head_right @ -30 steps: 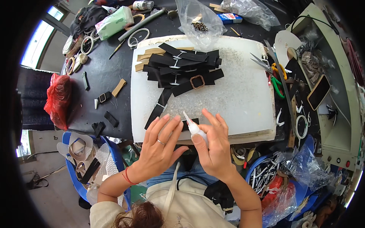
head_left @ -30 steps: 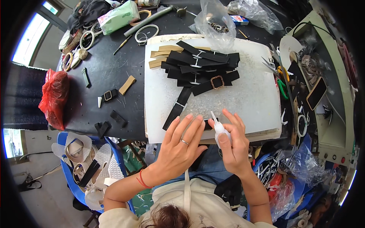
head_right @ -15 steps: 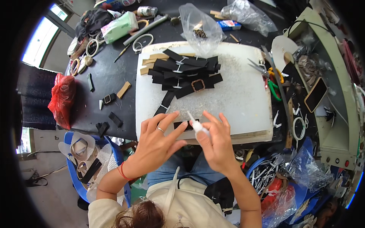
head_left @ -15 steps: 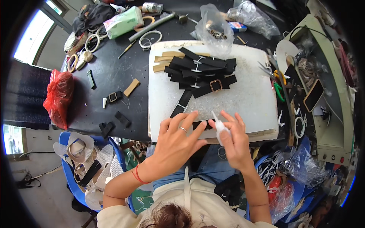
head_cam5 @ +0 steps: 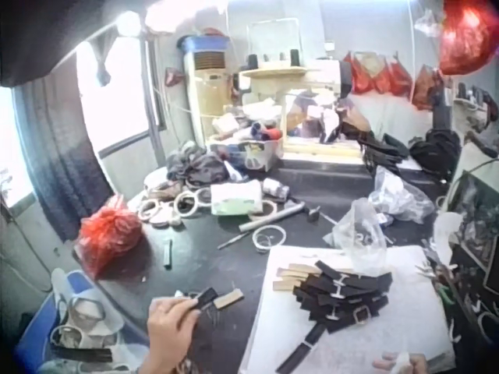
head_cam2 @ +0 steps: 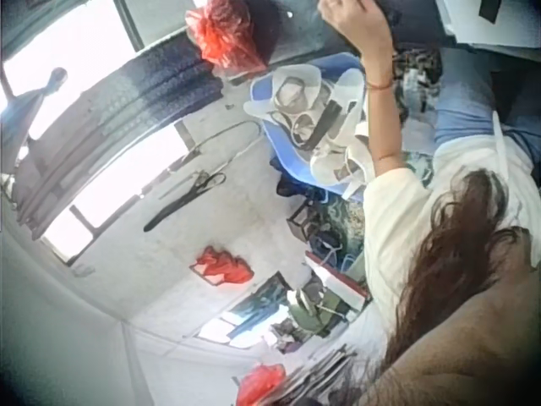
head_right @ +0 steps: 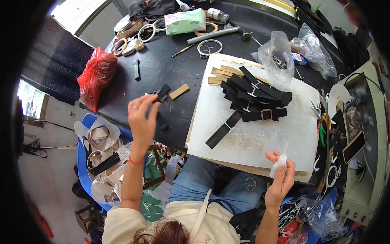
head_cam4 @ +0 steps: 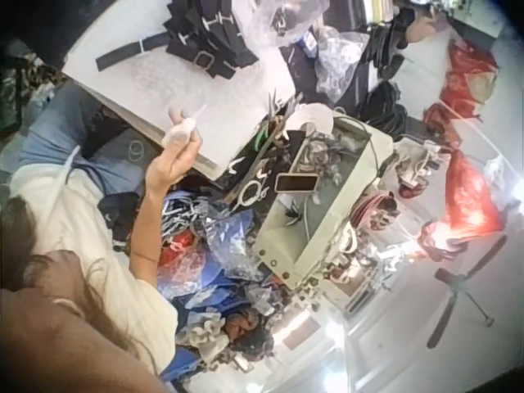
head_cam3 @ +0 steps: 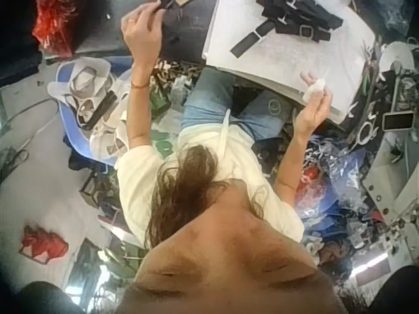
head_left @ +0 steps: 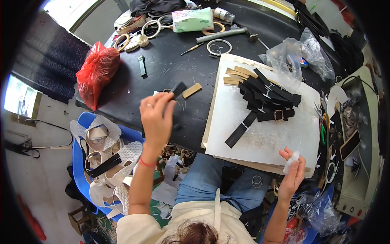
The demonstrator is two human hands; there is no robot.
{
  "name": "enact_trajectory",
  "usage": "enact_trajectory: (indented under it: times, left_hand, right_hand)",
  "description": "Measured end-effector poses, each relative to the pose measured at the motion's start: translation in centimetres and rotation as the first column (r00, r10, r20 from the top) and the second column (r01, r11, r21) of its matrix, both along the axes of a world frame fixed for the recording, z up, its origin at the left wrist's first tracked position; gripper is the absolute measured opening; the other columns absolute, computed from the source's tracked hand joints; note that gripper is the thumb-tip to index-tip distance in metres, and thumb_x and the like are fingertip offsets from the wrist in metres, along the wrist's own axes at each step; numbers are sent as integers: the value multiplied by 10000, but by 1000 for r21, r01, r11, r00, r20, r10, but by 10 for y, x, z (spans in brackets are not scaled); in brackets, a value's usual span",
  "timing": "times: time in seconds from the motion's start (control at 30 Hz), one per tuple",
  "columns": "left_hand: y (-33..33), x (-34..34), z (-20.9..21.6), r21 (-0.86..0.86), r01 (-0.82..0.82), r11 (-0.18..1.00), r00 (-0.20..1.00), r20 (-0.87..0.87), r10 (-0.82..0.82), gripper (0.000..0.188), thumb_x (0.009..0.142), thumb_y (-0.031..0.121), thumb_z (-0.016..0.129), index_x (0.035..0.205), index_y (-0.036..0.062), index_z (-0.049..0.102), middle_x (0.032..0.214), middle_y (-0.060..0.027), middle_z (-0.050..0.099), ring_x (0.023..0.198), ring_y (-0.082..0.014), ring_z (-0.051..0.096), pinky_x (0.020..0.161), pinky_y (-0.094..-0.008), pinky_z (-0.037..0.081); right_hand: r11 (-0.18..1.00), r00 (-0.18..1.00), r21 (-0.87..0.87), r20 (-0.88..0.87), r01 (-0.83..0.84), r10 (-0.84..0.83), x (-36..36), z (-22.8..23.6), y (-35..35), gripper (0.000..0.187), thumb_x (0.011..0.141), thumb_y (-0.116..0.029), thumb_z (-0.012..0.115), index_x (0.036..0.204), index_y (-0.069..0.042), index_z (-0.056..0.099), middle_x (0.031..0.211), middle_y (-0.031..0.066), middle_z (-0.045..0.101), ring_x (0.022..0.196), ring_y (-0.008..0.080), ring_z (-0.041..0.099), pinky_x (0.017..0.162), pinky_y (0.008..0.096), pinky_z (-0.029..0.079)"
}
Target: The person applies glue from a small white bottle to the back of black rectangular buckle pieces and presses them onto a white foam board. The person handles the buckle pieces one at a time, repeating the gluing and pressing process throughout the clip.
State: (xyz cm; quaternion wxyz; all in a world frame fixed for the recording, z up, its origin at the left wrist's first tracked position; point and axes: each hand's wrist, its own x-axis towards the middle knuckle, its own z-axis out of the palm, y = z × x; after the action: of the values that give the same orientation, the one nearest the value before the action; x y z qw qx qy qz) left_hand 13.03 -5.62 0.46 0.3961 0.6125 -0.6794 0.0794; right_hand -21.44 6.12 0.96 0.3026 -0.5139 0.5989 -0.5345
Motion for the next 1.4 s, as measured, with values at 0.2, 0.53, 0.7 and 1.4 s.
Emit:
enact_trajectory:
  times: [0.2, 0.53, 0.7, 1.4]
  left_hand:
    - [-2, -9, 5, 22, 90, 996, 996, 26, -91, 201, 800, 89, 730, 996, 49, 706, 1027, -114, 662, 973, -317, 578, 866, -400, 465]
    - [46, -99, 18, 239, 465, 852, 865, 84, -495, 312, 764, 13, 653, 1075, -11, 673, 1128, -107, 675, 986, -259, 618, 839, -377, 461]
    - [69, -95, 20, 271, 566, 778, 799, 50, -599, 348, 726, -26, 637, 1071, -16, 678, 1158, -101, 667, 1023, -251, 616, 867, -372, 454]
    - [72, -115, -2, 189, 627, 756, 778, -108, -618, 251, 734, 43, 773, 971, 29, 692, 1213, -127, 634, 1160, -341, 582, 893, -403, 499]
  right_hand:
    - [998, 999, -48, -30, 37, -38, 3, -2, -1, 290, 1048, -233, 429, 1171, 8, 534, 1090, 153, 692, 1012, 161, 603, 935, 310, 421]
    - [999, 999, -42, -44, 30, -32, -5, 10, 18, 268, 1016, -189, 523, 1176, 26, 544, 1076, 140, 705, 761, 60, 539, 702, 200, 438]
    - [997, 988, 43, 144, 57, -63, -7, 7, 27, 276, 964, -107, 607, 1199, 33, 572, 1032, 135, 707, 836, 132, 636, 730, 256, 497]
    - [978, 810, -13, -564, -207, 163, 26, 23, -4, 411, 704, -86, 844, 1073, 0, 687, 824, 97, 658, 650, 219, 612, 574, 313, 502]
